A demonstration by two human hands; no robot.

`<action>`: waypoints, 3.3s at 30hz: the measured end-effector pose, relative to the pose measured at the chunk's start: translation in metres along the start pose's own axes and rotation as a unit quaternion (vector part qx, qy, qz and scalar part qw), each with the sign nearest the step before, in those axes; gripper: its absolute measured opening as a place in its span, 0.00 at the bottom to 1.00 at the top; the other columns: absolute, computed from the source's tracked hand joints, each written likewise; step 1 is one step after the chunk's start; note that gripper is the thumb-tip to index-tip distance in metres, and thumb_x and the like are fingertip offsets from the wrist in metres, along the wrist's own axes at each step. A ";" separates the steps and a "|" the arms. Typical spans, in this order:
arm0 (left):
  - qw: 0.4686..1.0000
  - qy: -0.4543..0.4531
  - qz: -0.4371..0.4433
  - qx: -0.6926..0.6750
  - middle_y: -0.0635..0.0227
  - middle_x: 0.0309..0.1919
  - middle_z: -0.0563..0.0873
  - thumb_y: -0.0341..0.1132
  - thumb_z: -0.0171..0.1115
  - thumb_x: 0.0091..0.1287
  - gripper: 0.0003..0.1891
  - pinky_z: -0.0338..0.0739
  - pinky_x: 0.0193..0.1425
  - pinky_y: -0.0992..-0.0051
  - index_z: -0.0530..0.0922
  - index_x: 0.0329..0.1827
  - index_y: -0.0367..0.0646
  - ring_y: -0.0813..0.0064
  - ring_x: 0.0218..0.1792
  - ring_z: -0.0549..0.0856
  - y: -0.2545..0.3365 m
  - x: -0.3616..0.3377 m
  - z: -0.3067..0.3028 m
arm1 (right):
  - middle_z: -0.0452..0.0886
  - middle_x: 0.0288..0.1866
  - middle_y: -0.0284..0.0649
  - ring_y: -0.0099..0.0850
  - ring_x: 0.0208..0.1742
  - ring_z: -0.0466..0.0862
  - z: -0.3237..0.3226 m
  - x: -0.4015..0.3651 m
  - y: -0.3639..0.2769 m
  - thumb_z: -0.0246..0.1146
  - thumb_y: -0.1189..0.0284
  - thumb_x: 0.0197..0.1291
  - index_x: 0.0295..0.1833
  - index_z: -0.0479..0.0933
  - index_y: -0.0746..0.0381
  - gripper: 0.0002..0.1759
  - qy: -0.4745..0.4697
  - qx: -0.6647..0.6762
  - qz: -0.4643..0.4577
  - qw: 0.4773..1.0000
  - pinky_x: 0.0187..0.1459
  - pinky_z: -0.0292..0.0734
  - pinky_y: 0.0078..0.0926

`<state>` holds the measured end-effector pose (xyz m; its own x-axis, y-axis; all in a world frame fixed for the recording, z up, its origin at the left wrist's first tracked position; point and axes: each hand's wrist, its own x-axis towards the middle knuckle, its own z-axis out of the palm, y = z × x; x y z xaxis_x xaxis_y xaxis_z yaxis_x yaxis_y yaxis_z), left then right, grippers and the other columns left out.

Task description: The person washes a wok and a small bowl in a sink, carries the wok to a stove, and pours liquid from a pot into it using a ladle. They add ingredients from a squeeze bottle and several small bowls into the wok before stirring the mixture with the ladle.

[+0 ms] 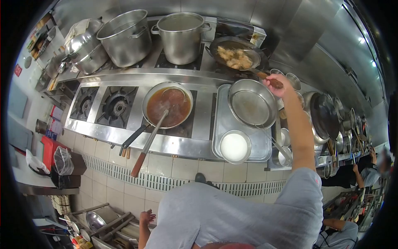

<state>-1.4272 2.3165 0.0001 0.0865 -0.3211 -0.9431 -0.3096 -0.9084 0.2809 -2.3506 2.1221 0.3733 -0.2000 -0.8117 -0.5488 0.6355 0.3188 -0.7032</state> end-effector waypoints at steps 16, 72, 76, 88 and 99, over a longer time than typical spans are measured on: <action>1.000 -0.006 -0.006 -0.024 0.54 0.38 0.89 0.49 0.58 0.73 0.24 0.77 0.27 0.67 0.75 0.57 0.34 0.66 0.30 0.87 -0.024 0.008 -0.005 | 0.77 0.40 0.46 0.28 0.33 0.82 0.033 0.048 0.044 0.60 0.78 0.64 0.54 0.67 0.77 0.18 -0.122 0.172 -0.045 0.976 0.30 0.80 0.17; 0.942 -0.235 0.208 0.121 0.58 0.39 0.90 0.56 0.59 0.75 0.26 0.80 0.33 0.77 0.79 0.51 0.36 0.73 0.34 0.89 0.302 0.032 -0.187 | 0.82 0.47 0.49 0.38 0.44 0.85 0.158 -0.099 0.497 0.66 0.49 0.67 0.59 0.70 0.72 0.35 0.397 0.152 -0.197 0.884 0.43 0.82 0.33; 0.944 -0.224 0.208 0.125 0.59 0.39 0.90 0.57 0.58 0.74 0.27 0.80 0.35 0.77 0.78 0.53 0.36 0.73 0.35 0.89 0.298 0.014 -0.172 | 0.78 0.53 0.52 0.40 0.49 0.83 0.101 -0.088 0.479 0.65 0.52 0.69 0.63 0.65 0.74 0.36 0.384 0.182 -0.184 0.886 0.46 0.82 0.35; 0.957 -0.193 0.198 0.084 0.57 0.41 0.90 0.55 0.58 0.75 0.26 0.79 0.37 0.74 0.78 0.53 0.35 0.71 0.36 0.88 0.263 -0.023 -0.144 | 0.83 0.37 0.51 0.41 0.34 0.88 0.066 -0.062 0.456 0.56 0.80 0.61 0.45 0.72 0.75 0.10 0.448 0.116 -0.246 0.852 0.29 0.82 0.31; 0.962 -0.173 0.194 0.081 0.57 0.41 0.90 0.52 0.56 0.76 0.25 0.78 0.37 0.76 0.76 0.55 0.34 0.72 0.37 0.88 0.240 -0.044 -0.114 | 0.84 0.35 0.49 0.39 0.31 0.86 0.115 -0.092 0.454 0.58 0.80 0.59 0.46 0.74 0.74 0.11 0.361 0.089 -0.280 0.885 0.28 0.81 0.31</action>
<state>-1.3971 2.0815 0.1292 -0.3765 -0.4937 -0.7839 -0.4015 -0.6756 0.6184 -1.9583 2.2854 0.1565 -0.9045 -0.2728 -0.3278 0.3806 -0.1695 -0.9091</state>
